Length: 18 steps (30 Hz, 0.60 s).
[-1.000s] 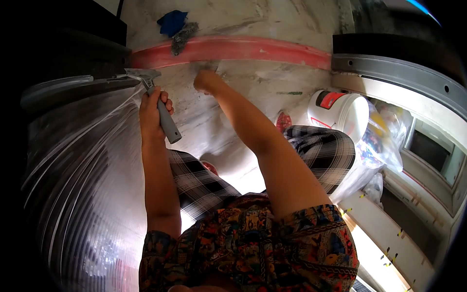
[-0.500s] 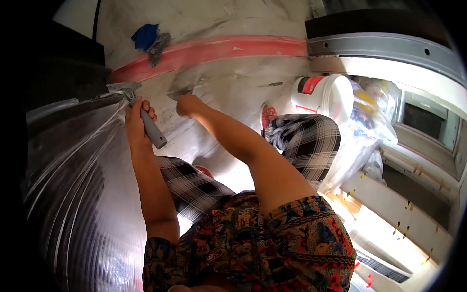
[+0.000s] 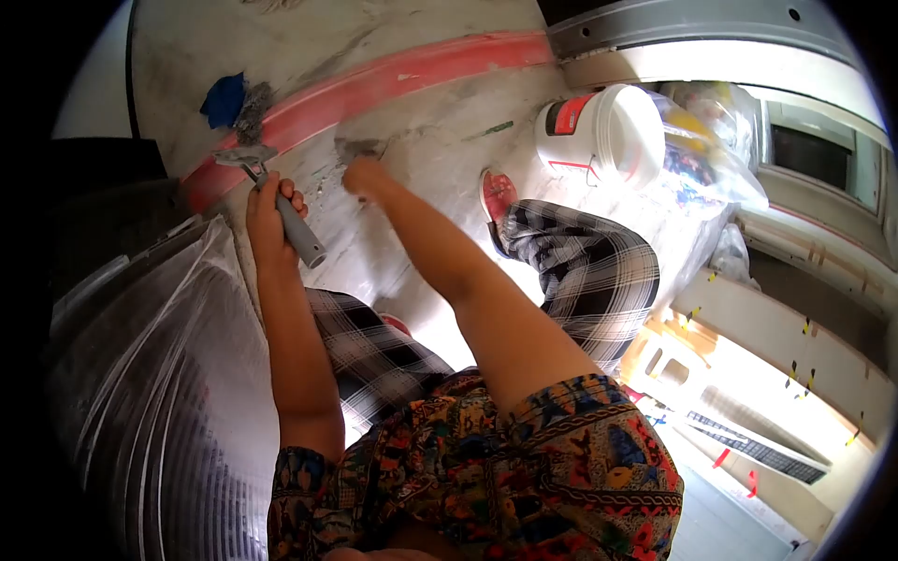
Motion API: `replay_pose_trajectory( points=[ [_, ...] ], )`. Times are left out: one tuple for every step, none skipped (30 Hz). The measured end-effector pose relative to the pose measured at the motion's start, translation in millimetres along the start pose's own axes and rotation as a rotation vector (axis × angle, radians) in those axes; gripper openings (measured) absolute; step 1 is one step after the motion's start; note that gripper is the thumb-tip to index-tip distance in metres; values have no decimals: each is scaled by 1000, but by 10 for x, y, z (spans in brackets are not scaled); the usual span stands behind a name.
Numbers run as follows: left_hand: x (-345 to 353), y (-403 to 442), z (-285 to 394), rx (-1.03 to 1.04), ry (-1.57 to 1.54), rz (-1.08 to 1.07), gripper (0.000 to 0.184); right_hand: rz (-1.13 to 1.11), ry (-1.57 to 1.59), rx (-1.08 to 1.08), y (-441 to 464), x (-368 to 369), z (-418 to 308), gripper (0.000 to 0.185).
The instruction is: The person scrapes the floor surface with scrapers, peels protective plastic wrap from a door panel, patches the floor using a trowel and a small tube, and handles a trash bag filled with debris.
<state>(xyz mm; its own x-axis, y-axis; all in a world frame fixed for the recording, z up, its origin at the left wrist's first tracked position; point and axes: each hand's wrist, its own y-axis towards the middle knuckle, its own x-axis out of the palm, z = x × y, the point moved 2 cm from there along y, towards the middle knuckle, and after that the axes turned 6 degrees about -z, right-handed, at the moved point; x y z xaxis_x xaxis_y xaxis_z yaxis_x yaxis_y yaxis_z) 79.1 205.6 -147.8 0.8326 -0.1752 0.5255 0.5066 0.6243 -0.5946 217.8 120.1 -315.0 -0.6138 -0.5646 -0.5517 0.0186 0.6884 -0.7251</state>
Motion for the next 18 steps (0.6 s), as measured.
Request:
replay_pose_trajectory(
  points=[
    [28, 46, -27, -1, -11, -4, 18, 42, 300, 196, -107, 31, -172, 15],
    [67, 76, -48, -8, -7, 7, 18, 88, 730, 492, -367, -31, -396, 17],
    [106, 95, -74, -19, -2, 17, 18, 25, 626, 446, -490, 28, -457, 18],
    [151, 118, -107, -30, 4, 25, 19, -35, 524, 400, -605, 66, -478, 19],
    [195, 143, -142, -31, 9, 18, 19, -94, 424, 354, -682, 74, -462, 20],
    [237, 164, -185, -34, 13, 12, 19, -178, 410, 353, -742, 34, -416, 21],
    [269, 190, -231, -33, 12, 9, 19, -264, 389, 348, -789, -43, -351, 24],
    [299, 212, -261, -42, 10, -19, 20, -357, 369, 340, -834, -91, -267, 28],
    [310, 219, -287, -52, 8, -41, 20, -189, 450, 396, -865, -166, -91, 26],
    [308, 198, -286, -61, 7, -59, 21, -21, 527, 448, -882, -270, 107, 25],
    [320, 166, -259, -60, 21, -38, 19, 70, 568, 496, -837, -381, 336, 32],
    [350, 123, -210, -50, 23, -14, 17, 64, 504, 496, -823, -584, 460, 39],
    [360, 87, -178, -45, 21, 19, 15, 60, 472, 471, -761, -712, 603, 42],
    [363, 52, -156, -35, 30, 24, 15, 84, 440, 466, -678, -780, 742, 44],
    [374, 7, -124, -33, 45, 26, 15, 62, 337, 464, -595, -847, 817, 43],
    [389, -12, -129, -28, 64, 20, 15, 82, 369, 468, -609, -778, 858, 41],
    [372, 0, -156, -27, 60, 18, 17, 112, 408, 474, -657, -689, 892, 39],
    [333, 12, -162, -31, 63, 5, 18, 72, 415, 501, -662, -402, 932, 40]
  ],
)
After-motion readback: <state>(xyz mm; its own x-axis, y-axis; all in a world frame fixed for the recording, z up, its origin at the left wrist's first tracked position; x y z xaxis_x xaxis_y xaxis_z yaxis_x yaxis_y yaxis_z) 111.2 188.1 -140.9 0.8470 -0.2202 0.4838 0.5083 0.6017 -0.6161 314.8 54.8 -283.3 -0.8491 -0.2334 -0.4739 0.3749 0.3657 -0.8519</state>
